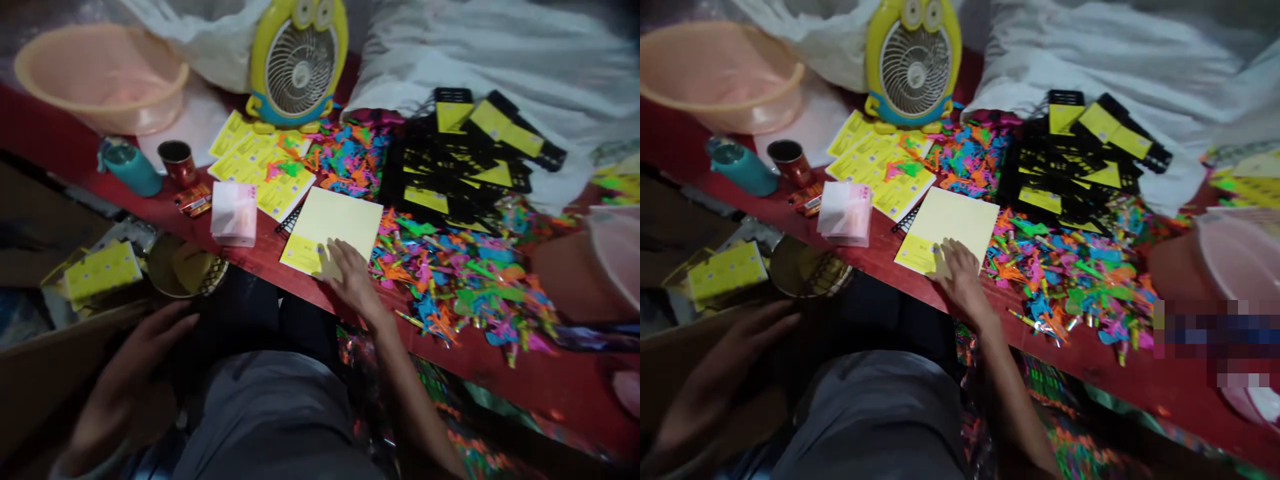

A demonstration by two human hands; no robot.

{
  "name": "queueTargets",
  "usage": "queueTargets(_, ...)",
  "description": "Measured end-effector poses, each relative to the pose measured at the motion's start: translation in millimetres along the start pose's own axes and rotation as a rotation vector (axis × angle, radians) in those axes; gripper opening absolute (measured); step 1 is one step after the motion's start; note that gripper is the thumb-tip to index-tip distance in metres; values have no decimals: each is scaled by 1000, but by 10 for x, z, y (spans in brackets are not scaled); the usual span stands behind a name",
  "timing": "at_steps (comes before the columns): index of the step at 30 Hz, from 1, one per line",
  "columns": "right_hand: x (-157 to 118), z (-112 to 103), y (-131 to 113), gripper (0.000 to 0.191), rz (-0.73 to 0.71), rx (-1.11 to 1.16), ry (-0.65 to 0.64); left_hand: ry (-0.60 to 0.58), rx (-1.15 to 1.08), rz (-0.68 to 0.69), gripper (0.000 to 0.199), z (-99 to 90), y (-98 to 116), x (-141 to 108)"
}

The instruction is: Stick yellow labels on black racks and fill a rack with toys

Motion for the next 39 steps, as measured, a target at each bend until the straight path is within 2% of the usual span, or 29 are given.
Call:
queueTargets(1, -41, 12, -6, 62, -24, -10, -37, -61, -104, 37, 67, 244, 206, 52)
queueTargets(2, -87, 19, -12, 62, -42, -22, -52, -141, -375, 19, 72, 486, 359, 92)
queueTargets(3, -134, 29, -16, 60, -56, -35, -56, -173, -565, -2, 71, 685, 480, 120)
queueTargets(5, -205, 61, -16, 56, -82, -59, -58, -168, -819, -11, 65, 954, 632, 154)
queueTargets(7, -224, 98, 12, 60, -94, -58, -53, -132, -908, 3, 58, 1078, 695, 174)
queueTargets(11, -73, 54, 200, 63, -6, 43, 49, -111, -865, 19, 59, 1174, 786, 228)
queueTargets(16, 196, -333, 510, 49, 214, 210, 366, -109, -799, 84, 59, 1350, 1097, 362)
queueTargets(18, 237, -495, 496, 49, 192, 254, 452, -100, -784, 97, 58, 1407, 1240, 425)
queueTargets(20, 221, -602, 361, 53, 79, 259, 493, -75, -755, 150, 55, 1409, 1398, 480)
queueTargets(22, 147, -619, 155, 59, -78, 232, 476, -11, -728, 255, 50, 1343, 1562, 523)
queueTargets(24, 33, -542, -40, 64, -217, 192, 408, 21, -764, 337, 46, 1262, 1697, 572)
queueTargets(27, -163, -340, -176, 69, -321, 135, 287, -55, -874, 319, 56, 1203, 1794, 708)
queueTargets(31, -357, -127, -114, 70, -284, 131, 103, -108, -911, 261, 38, 1190, 1763, 919)
queueTargets(34, -402, -151, -106, 67, -250, 237, 25, -107, -915, 231, 36, 1238, 1689, 1003)
queueTargets(36, -337, -235, -156, 63, -212, 346, 57, -105, -907, 225, 37, 1283, 1662, 1010)
queueTargets(39, -97, -315, -268, 39, -128, 485, 210, -105, -887, 248, 35, 1328, 1678, 971)
Point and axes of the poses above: each hand's wrist, its own x-axis towards the middle knuckle, its own z-axis out of the palm, y = z × x, the point moved 5 cm from there along x, towards the middle knuckle, and after that the axes turned 3 degrees about -y, right-handed, at the moved point
